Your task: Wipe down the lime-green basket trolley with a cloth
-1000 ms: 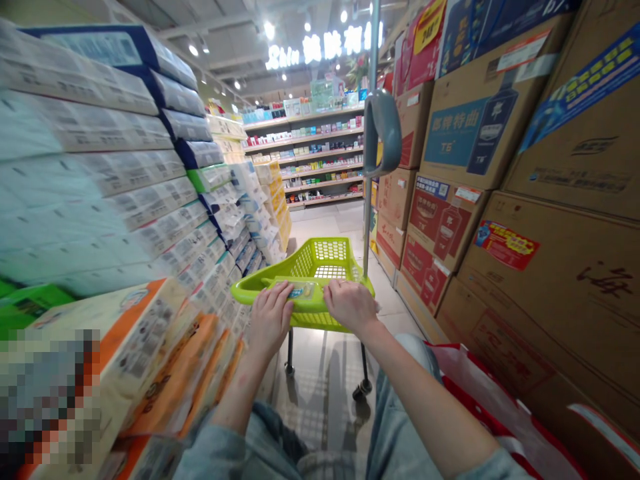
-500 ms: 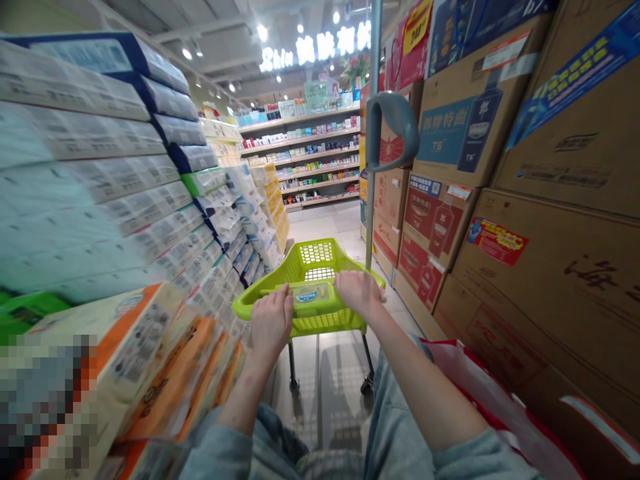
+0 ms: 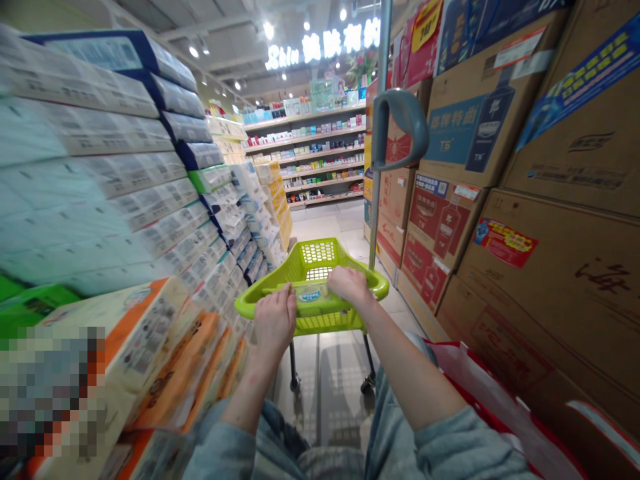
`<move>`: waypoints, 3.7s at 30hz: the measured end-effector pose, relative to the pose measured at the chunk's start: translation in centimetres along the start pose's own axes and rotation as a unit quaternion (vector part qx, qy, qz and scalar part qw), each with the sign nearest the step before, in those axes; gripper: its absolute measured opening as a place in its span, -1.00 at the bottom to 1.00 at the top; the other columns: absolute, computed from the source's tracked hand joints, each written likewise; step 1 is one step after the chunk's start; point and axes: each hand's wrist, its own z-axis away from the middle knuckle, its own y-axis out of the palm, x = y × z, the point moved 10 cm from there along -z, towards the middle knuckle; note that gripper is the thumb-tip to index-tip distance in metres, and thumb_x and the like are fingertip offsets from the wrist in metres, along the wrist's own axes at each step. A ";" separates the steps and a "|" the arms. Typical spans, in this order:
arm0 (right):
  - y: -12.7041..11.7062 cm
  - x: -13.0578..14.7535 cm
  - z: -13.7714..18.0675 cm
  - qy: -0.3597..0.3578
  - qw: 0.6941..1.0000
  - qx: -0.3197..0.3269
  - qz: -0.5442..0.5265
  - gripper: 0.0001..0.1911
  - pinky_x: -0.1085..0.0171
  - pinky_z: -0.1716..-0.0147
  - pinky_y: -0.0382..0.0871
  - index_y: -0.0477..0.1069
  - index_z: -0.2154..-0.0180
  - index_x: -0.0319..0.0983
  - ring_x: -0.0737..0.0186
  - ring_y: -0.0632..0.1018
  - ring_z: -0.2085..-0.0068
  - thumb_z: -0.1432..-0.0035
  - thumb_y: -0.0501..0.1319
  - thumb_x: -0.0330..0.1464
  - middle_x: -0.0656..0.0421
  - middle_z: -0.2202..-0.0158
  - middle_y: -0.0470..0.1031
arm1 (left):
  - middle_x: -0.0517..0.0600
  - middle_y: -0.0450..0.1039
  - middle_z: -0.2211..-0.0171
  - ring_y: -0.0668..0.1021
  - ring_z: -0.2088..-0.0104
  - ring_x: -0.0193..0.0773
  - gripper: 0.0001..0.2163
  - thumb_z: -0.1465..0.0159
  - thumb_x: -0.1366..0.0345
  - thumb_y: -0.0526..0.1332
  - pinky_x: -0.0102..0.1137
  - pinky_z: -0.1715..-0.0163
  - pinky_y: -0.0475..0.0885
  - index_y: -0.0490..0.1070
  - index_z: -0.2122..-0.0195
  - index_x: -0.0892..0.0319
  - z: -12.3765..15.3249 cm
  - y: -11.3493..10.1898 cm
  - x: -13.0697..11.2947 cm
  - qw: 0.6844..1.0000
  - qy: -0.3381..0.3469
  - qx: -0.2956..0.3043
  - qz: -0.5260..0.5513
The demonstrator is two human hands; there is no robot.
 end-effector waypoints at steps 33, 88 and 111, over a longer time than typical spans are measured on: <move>-0.2 5.7 0.2 -0.273 0.958 0.014 -0.090 -0.53 0.40 0.41 0.16 0.47 0.44 -0.26 0.33 0.45 0.40 -0.28 -0.09 -0.18 0.20 0.47 0.49 | 0.10 0.51 0.55 0.50 0.55 -0.24 -0.44 -0.38 0.16 -0.22 -0.36 0.46 0.26 0.51 0.48 0.24 -0.4 1.1 3.9 0.988 -0.017 0.142 -0.065; -2.9 -4.0 8.9 -0.116 0.924 -0.363 -0.020 -0.64 0.09 0.01 0.30 0.35 0.16 -0.29 0.10 0.52 0.14 -0.31 -0.15 -0.29 -0.03 0.23 0.53 | 0.11 0.47 0.60 0.46 0.57 -0.23 -0.47 -0.35 0.24 -0.19 -0.29 0.40 0.24 0.48 0.58 0.25 -0.5 0.9 1.2 0.995 -0.026 0.070 -0.068; -4.8 -8.6 4.6 -0.077 0.951 -0.252 0.162 -0.64 0.11 0.12 0.12 0.50 0.38 -0.23 0.07 0.37 0.15 -0.24 0.02 -0.20 0.04 0.24 0.50 | 0.10 0.47 0.62 0.45 0.59 -0.24 -0.48 -0.34 0.24 -0.16 -0.30 0.41 0.22 0.48 0.60 0.25 0.0 0.3 2.0 0.995 -0.038 0.052 -0.074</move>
